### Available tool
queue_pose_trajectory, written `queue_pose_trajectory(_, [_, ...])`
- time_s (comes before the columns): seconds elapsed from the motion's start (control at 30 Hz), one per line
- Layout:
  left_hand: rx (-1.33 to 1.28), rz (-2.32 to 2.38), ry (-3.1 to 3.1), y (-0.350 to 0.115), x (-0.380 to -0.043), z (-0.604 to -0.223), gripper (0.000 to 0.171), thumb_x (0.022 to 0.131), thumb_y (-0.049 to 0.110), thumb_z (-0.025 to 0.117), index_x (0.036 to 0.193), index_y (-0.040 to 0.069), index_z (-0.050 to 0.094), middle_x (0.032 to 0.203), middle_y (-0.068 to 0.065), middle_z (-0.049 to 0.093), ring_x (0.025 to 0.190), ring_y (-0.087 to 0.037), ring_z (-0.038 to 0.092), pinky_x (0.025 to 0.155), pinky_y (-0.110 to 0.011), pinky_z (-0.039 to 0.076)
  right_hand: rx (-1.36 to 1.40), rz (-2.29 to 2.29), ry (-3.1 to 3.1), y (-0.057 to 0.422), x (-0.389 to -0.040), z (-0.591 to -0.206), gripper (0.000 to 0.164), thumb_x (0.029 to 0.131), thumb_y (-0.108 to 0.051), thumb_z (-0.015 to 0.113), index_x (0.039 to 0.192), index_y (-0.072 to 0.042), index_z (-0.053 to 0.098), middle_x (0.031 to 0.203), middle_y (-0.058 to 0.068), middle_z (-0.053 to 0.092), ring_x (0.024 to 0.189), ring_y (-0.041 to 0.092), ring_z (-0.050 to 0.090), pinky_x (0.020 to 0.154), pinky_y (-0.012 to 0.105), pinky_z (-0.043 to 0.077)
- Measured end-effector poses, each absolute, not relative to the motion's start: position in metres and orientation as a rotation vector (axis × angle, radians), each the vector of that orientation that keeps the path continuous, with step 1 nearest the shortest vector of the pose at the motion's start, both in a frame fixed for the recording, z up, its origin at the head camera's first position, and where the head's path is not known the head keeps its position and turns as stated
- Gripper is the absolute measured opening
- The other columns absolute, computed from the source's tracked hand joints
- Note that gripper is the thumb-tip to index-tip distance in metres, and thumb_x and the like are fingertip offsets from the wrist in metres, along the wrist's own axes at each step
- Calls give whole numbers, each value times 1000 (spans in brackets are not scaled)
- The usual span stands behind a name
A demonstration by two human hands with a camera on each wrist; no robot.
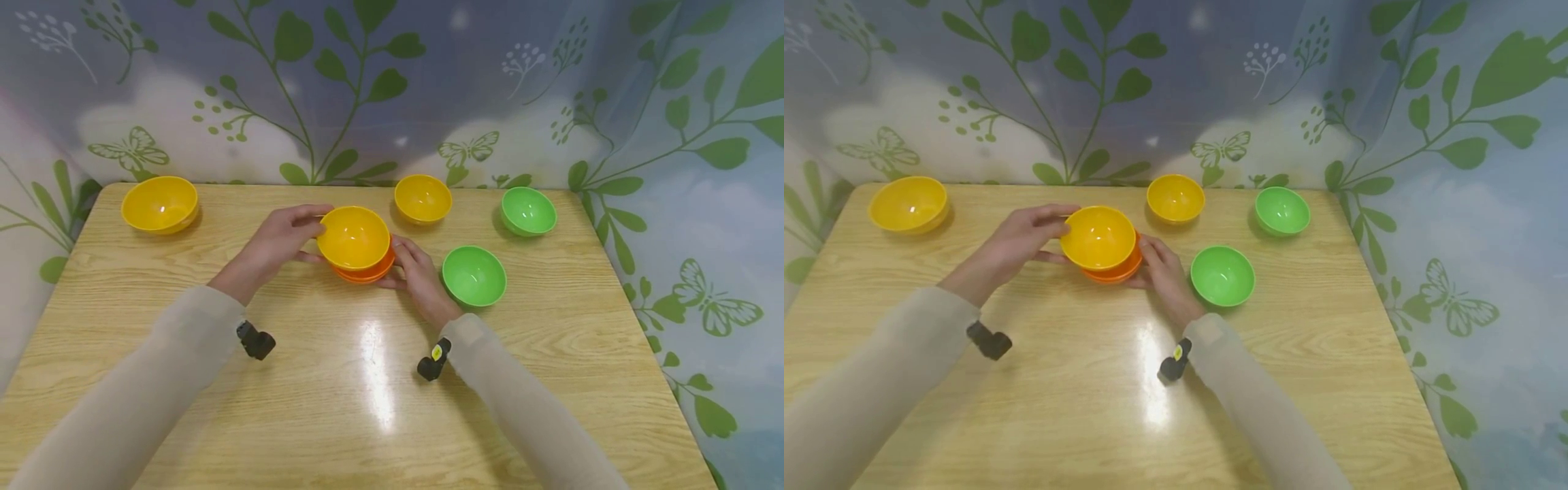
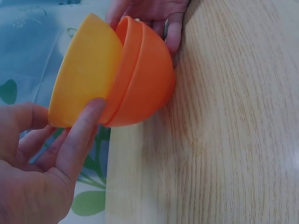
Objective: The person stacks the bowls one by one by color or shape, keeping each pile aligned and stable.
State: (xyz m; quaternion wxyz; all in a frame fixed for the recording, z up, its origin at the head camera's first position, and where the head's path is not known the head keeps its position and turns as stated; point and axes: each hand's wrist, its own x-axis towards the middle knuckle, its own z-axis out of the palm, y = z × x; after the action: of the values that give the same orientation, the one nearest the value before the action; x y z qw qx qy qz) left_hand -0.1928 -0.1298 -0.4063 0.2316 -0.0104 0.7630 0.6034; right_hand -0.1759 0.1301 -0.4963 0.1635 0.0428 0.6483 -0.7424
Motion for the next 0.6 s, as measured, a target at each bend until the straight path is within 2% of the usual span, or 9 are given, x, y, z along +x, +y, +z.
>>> queue_pose_trajectory(0.13, [-22, 1647, 2099, -127, -193, -406, 53, 115, 15, 53, 167, 14, 45, 171, -15, 44, 149, -38, 52, 98, -43, 66, 116, -2112, 1853, 130, -175, -496, 47, 119, -35, 45, 158, -9, 53, 150, 16, 60, 120, 22, 65, 88, 34, 70])
queue_pose_trajectory(0.3, [-9, 1592, 2137, -125, -193, -405, 53, 115, 14, 54, 167, 13, 44, 169, -15, 45, 148, -36, 53, 95, -39, 68, 126, -2104, 1855, 131, -175, -495, 46, 119, -33, 44, 158, -10, 53, 150, 15, 59, 122, 23, 65, 89, 35, 70])
queue_pose_trajectory(0.6, [-41, 1530, 2197, -119, -194, -405, 54, 113, 9, 57, 166, 12, 47, 163, -18, 50, 138, -37, 62, 90, -38, 69, 147, -2099, 1861, 130, -176, -494, 46, 119, -32, 45, 158, -10, 53, 148, 16, 60, 120, 23, 64, 88, 34, 70])
